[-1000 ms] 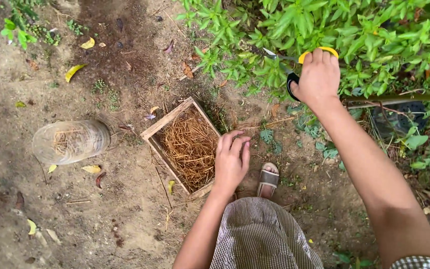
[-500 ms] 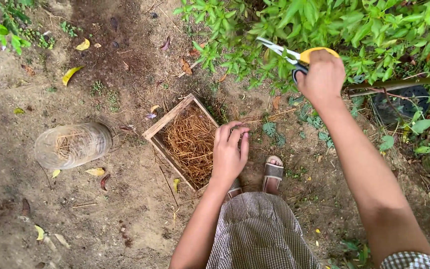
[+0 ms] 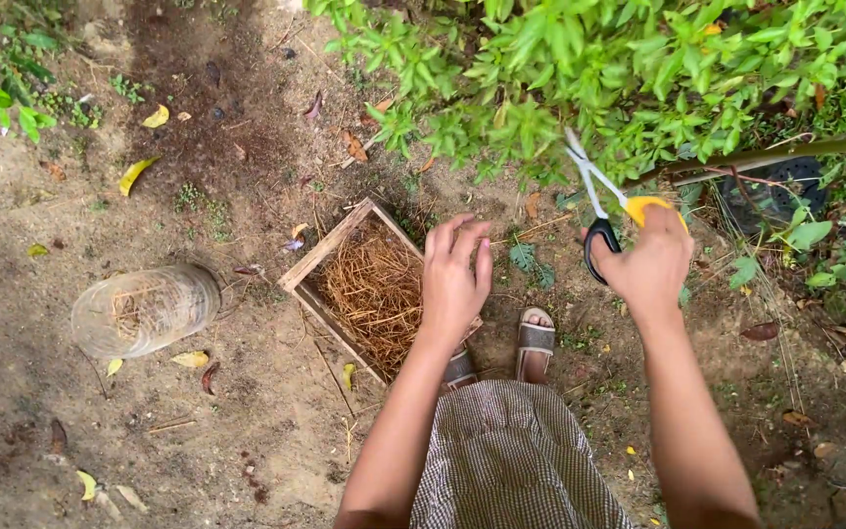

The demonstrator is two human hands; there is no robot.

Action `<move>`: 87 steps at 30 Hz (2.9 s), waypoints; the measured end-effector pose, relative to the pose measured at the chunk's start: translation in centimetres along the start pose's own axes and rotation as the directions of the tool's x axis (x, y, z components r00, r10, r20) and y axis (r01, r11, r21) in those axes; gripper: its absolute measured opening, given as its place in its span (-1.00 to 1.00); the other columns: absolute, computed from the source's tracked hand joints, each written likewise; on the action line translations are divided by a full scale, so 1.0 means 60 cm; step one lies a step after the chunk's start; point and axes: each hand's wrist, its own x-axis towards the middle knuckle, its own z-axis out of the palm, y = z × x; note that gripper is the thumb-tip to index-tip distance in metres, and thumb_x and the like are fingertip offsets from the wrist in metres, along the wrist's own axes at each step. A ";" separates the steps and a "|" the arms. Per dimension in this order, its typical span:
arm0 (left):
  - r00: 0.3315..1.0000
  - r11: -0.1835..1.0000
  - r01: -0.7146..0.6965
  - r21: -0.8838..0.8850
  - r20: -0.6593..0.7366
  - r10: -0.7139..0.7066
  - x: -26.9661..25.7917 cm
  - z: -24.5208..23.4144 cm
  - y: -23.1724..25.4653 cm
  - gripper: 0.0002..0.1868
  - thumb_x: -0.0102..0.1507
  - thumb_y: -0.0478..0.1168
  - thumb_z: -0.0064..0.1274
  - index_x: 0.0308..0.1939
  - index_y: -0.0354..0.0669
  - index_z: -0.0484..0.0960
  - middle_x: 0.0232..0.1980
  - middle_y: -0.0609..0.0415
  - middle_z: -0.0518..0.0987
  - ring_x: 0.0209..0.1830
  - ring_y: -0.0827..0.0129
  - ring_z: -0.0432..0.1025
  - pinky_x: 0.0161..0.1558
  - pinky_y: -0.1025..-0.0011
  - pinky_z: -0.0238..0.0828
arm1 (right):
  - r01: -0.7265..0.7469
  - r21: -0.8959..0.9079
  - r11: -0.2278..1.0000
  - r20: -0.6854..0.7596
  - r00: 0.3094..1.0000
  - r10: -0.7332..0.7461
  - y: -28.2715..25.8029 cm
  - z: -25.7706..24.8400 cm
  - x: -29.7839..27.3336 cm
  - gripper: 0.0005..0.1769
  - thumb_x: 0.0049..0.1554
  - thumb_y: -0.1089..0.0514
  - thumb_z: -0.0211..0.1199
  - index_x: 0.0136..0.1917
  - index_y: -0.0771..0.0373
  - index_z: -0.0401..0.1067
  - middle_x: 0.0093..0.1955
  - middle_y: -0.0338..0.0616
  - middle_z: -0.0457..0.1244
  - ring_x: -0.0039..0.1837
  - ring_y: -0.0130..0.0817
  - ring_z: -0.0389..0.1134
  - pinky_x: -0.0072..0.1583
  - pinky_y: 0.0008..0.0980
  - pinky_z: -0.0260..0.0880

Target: Pruning leaves and branches from plants in a garden using a pair of scissors.

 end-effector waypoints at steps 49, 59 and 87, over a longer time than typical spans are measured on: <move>0.989 0.987 -0.025 0.158 0.148 0.001 0.115 0.258 -0.036 -0.42 0.32 -0.26 0.07 0.43 -0.23 0.35 0.45 -0.09 0.42 0.38 -0.10 0.29 0.49 0.01 0.15 | 0.285 -0.223 0.932 0.159 0.954 -0.253 0.167 0.142 0.176 -0.51 -0.02 -0.11 0.58 -0.04 0.29 0.54 -0.11 -0.03 0.39 -0.14 -0.09 0.42 -0.01 -0.18 0.41; 0.998 0.981 -0.063 0.184 -0.017 0.068 0.162 0.206 -0.004 -0.23 0.19 -0.43 0.15 0.45 0.27 0.41 0.65 -0.09 -0.16 0.53 -0.15 0.05 0.46 -0.20 0.09 | 0.292 -0.100 0.951 0.098 0.954 -0.282 0.119 0.074 0.097 -0.47 -0.06 -0.06 0.56 0.04 0.33 0.54 0.00 0.04 0.39 -0.02 -0.06 0.45 0.15 -0.14 0.44; 0.967 0.980 0.092 0.175 0.221 -0.130 0.068 0.232 -0.070 -0.53 0.31 -0.29 0.05 0.31 -0.30 0.51 0.53 0.07 0.31 0.39 0.04 0.31 0.34 -0.01 0.31 | 0.444 -0.328 0.834 0.068 0.892 -0.448 0.016 0.188 0.232 -0.23 -0.03 -0.23 0.51 0.09 0.48 0.41 0.10 0.03 0.25 0.18 -0.10 0.25 0.28 -0.19 0.15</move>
